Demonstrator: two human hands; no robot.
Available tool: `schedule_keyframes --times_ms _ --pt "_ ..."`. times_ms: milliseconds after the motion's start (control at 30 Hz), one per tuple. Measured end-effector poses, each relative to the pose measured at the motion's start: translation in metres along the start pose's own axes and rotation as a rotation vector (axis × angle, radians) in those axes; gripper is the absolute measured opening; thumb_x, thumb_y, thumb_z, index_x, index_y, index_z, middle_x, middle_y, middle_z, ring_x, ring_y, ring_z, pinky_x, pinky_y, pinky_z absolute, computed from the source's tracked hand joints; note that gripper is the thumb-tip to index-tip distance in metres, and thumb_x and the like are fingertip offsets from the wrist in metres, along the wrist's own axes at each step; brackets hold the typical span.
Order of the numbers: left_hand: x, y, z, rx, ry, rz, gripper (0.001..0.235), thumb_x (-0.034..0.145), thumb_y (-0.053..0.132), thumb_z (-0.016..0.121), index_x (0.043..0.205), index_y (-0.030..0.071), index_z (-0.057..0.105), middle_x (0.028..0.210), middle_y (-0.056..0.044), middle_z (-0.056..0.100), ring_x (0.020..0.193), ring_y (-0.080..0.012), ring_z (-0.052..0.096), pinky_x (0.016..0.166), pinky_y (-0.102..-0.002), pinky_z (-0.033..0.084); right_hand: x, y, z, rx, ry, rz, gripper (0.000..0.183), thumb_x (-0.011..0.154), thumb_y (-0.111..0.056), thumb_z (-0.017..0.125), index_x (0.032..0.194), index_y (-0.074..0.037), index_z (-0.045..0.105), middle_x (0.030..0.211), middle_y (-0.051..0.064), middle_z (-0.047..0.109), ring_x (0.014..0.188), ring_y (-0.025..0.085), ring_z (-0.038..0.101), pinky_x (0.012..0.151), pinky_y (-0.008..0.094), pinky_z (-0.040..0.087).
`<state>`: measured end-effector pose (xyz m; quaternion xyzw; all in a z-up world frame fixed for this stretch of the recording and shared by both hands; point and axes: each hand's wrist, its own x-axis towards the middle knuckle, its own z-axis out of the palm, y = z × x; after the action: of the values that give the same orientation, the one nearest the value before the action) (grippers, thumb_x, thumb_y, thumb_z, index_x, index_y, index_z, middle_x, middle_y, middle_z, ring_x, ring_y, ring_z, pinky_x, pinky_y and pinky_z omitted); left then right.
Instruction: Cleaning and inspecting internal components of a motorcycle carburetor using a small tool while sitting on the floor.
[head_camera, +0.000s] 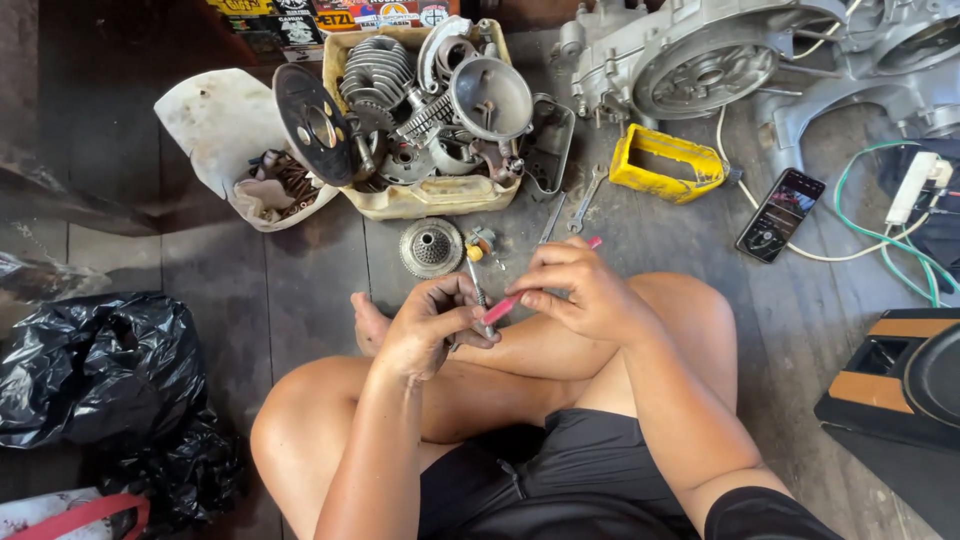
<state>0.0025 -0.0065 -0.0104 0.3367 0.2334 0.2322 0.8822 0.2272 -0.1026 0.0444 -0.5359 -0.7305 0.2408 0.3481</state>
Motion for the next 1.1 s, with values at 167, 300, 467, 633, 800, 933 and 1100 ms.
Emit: schedule_keyframes --times_ms 167,300,467,633,800,933,1100 --pt "0.005 -0.013 -0.017 0.062 0.048 0.008 0.016 0.085 -0.003 0.075 0.092 -0.012 0.064 0.070 -0.015 0.056 0.055 -0.0290 0.071 0.053 -0.045 0.066 0.000 0.004 0.011 0.060 -0.052 -0.041 0.016 0.095 -0.033 0.072 0.097 -0.020 0.080 0.081 0.003 0.065 0.077 0.027 0.065 0.079 0.042 0.047" --pt "-0.001 0.001 -0.005 0.104 0.053 0.026 0.016 0.086 -0.003 0.074 0.096 -0.012 0.066 0.069 -0.015 0.058 0.056 -0.0272 0.071 0.054 -0.041 0.066 0.000 -0.002 0.005 -0.057 0.022 -0.002 0.017 0.097 -0.034 0.069 0.098 -0.020 0.079 0.085 0.004 0.065 0.081 0.027 0.064 0.082 0.042 0.045" --pt "0.002 0.003 -0.008 0.229 0.107 0.026 0.019 0.084 -0.004 0.076 0.099 -0.005 0.065 0.075 -0.014 0.060 0.062 -0.0251 0.073 0.054 -0.036 0.065 -0.001 0.003 0.008 -0.051 -0.034 0.008 0.018 0.095 -0.035 0.071 0.094 -0.019 0.079 0.085 0.004 0.066 0.081 0.027 0.065 0.082 0.042 0.044" --pt "0.010 -0.009 -0.020 0.285 0.186 0.039 0.011 0.090 0.001 0.073 0.093 -0.005 0.064 0.077 -0.016 0.060 0.062 -0.0250 0.073 0.054 -0.035 0.065 0.001 0.002 0.014 -0.243 0.014 -0.010 0.028 0.095 -0.051 0.067 0.094 -0.025 0.077 0.088 0.000 0.063 0.083 0.023 0.061 0.084 0.041 0.040" --pt "0.002 0.002 -0.011 0.340 0.188 0.013 0.014 0.090 0.004 0.075 0.091 -0.004 0.064 0.077 -0.012 0.060 0.063 -0.0256 0.075 0.057 -0.034 0.065 0.000 0.021 0.014 -0.293 0.032 0.009 0.033 0.096 -0.056 0.064 0.086 -0.026 0.074 0.081 -0.002 0.060 0.078 0.022 0.057 0.086 0.040 0.039" --pt "0.000 -0.002 -0.009 0.314 0.208 0.045 0.016 0.089 0.003 0.076 0.092 -0.003 0.061 0.082 -0.013 0.056 0.063 -0.0278 0.074 0.057 -0.035 0.065 -0.002 0.019 0.019 -0.314 0.041 0.028 0.037 0.096 -0.059 0.062 0.084 -0.025 0.072 0.079 -0.002 0.059 0.077 0.021 0.056 0.087 0.040 0.038" --pt "0.001 -0.001 -0.009 0.292 0.208 0.073 0.016 0.089 0.006 0.076 0.093 -0.002 0.063 0.082 -0.010 0.055 0.064 -0.0279 0.075 0.057 -0.034 0.065 0.000 0.013 0.018 -0.198 -0.016 -0.022 0.039 0.097 -0.059 0.062 0.084 -0.023 0.072 0.078 -0.002 0.058 0.076 0.022 0.056 0.087 0.039 0.038"
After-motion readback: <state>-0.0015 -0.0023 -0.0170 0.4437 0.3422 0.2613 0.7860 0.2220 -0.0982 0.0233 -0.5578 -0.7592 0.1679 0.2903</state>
